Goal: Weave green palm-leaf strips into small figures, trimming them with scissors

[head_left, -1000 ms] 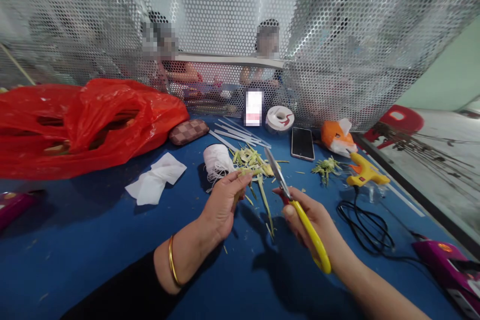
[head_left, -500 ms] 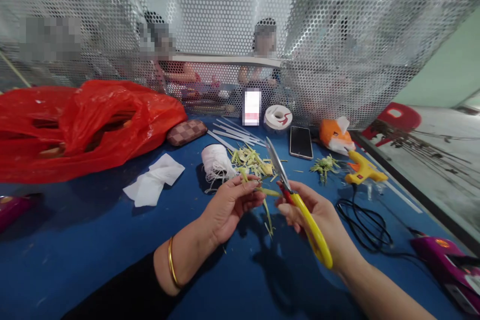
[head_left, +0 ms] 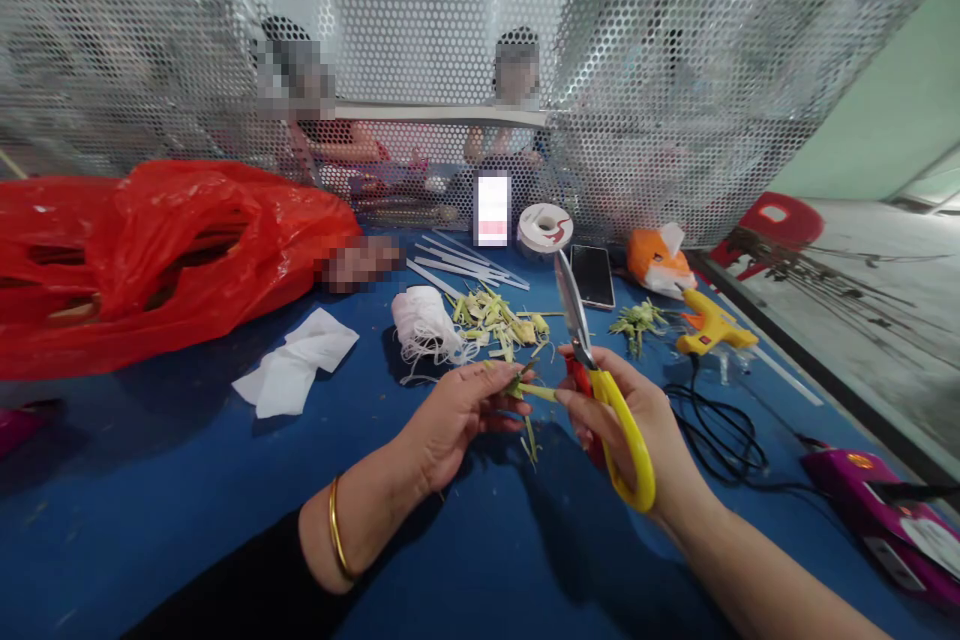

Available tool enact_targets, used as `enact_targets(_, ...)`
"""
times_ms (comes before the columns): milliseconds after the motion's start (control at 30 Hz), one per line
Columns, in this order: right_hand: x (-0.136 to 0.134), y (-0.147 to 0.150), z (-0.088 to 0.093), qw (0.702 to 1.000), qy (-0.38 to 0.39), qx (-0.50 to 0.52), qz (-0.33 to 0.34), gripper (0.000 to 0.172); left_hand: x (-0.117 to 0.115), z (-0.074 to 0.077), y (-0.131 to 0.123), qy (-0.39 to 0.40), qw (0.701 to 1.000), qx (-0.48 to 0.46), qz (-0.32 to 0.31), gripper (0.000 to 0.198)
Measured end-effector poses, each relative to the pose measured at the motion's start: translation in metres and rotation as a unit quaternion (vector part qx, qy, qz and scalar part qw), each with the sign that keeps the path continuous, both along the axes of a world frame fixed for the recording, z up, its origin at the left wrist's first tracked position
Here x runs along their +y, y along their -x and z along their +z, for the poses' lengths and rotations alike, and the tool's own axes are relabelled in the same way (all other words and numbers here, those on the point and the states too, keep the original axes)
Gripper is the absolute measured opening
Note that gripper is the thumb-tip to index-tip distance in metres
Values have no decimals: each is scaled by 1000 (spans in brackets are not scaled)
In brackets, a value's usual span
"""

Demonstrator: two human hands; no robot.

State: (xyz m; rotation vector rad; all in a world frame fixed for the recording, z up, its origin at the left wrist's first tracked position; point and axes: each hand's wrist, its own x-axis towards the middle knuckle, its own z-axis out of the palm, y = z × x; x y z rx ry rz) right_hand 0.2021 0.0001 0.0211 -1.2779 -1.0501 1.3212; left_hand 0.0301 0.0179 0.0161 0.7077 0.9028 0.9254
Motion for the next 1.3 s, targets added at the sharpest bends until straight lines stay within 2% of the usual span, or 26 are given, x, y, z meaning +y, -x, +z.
enact_targets(133, 2, -1, 0, 1000, -2, 13, -10, 57, -1, 0, -1, -30, 999, 43, 0, 25)
enact_targets(267, 3, -2, 0, 1000, -13, 6, -4, 59, 4, 2, 1, -11, 998, 5, 65, 24)
enact_targets(367, 1, -3, 0, 997, -22, -54, 43, 61, 10, 6, 6, -14, 991, -5, 135, 24)
enact_targets(467, -2, -5, -2, 987, -62, -114, 91, 57, 14, 9, 10, -33, 981, -2, 192, 25)
enact_targets(567, -4, -7, -8, 975, -90, -173, 111, 51, 15, 11, 12, -41, 971, -13, 236, 27)
enact_targets(700, -4, -11, -12, 962, -81, -227, 129, 52, 16, 11, 13, -40, 960, -51, 274, 29)
enact_targets(833, -5, -10, -13, 950, -69, -259, 158, 49, 15, 9, 12, -39, 959, -67, 273, 27)
enact_targets(1000, -7, -5, -9, 930, -78, -300, 196, 44, 11, 8, 8, -24, 971, -65, 228, 27)
enact_targets(1300, -8, -3, -6, 933, -77, -287, 203, 38, 8, 5, 4, -13, 977, -74, 201, 25)
